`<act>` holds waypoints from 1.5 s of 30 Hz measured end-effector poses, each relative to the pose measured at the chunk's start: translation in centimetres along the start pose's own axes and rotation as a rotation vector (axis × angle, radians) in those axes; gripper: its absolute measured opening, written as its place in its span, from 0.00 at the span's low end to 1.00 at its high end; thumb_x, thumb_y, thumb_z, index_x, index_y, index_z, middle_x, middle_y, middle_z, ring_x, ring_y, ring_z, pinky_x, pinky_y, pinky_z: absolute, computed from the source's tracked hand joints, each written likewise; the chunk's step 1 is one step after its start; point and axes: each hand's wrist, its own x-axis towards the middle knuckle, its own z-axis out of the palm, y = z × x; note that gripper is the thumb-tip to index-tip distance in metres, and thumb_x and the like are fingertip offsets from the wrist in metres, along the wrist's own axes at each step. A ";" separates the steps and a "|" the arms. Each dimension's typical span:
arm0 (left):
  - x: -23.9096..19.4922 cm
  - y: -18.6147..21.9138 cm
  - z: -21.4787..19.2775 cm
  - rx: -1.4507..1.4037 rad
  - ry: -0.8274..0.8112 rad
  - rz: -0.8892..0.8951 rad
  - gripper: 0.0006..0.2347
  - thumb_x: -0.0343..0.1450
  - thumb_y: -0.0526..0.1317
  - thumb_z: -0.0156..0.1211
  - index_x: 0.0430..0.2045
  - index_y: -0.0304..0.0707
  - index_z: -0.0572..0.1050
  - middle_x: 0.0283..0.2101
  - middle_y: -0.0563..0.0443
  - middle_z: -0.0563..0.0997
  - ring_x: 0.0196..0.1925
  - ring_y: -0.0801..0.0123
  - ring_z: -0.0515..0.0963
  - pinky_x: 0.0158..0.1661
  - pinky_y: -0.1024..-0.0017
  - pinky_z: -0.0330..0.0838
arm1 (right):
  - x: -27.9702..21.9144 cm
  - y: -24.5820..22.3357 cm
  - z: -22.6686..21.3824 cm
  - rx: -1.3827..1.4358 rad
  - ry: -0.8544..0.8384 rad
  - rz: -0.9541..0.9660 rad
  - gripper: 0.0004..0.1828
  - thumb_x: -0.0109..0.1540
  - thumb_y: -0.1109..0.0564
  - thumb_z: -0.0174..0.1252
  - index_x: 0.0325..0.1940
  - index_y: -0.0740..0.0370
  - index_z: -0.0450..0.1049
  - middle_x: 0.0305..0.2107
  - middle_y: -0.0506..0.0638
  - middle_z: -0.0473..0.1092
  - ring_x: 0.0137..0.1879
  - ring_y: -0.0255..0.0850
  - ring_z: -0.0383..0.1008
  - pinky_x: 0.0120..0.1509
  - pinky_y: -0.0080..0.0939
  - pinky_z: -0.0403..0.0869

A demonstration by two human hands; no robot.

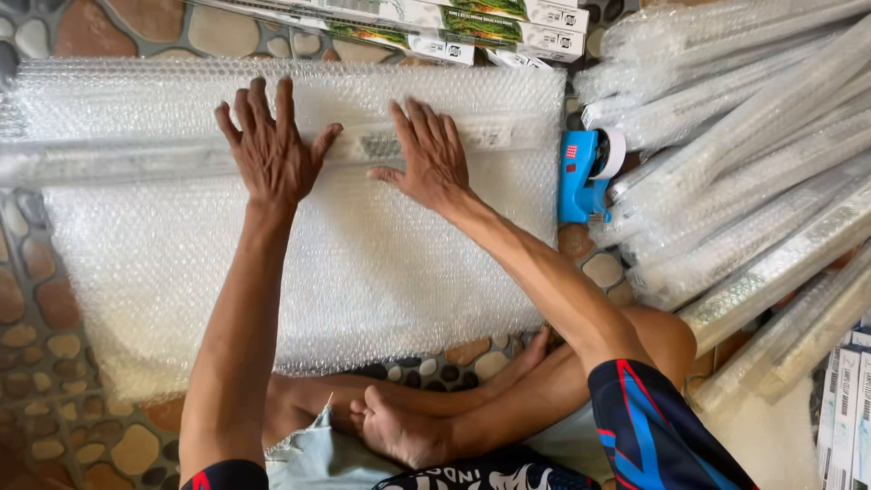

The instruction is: The person wraps long, thin items in bubble wrap while sitting on the floor. They roll the items in the bubble wrap and secure them with tape using a tape dispenser. The wrapped items are then placed in a pile nearby.

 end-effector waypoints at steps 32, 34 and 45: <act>-27.5 18.4 -24.9 -0.880 -0.798 -0.568 0.24 0.54 0.42 0.75 0.43 0.34 0.79 0.33 0.33 0.84 0.41 0.45 0.85 0.45 0.56 0.77 | -25.6 18.8 -4.7 0.077 0.254 0.915 0.34 0.53 0.28 0.71 0.51 0.53 0.80 0.39 0.55 0.76 0.49 0.62 0.79 0.49 0.68 0.76; -30.4 19.5 -22.7 -0.902 -0.840 -0.636 0.24 0.55 0.48 0.75 0.41 0.35 0.77 0.34 0.30 0.80 0.41 0.32 0.84 0.41 0.43 0.69 | -26.7 17.7 -5.1 0.106 0.204 0.911 0.35 0.50 0.27 0.71 0.48 0.55 0.81 0.36 0.56 0.77 0.48 0.61 0.80 0.49 0.68 0.77; -32.5 23.2 -21.8 -0.666 -0.879 -0.735 0.33 0.53 0.59 0.75 0.53 0.55 0.76 0.59 0.32 0.64 0.61 0.25 0.73 0.62 0.44 0.70 | -33.8 14.0 -5.3 0.440 0.362 0.807 0.25 0.57 0.40 0.74 0.48 0.58 0.80 0.39 0.59 0.77 0.51 0.61 0.79 0.55 0.61 0.75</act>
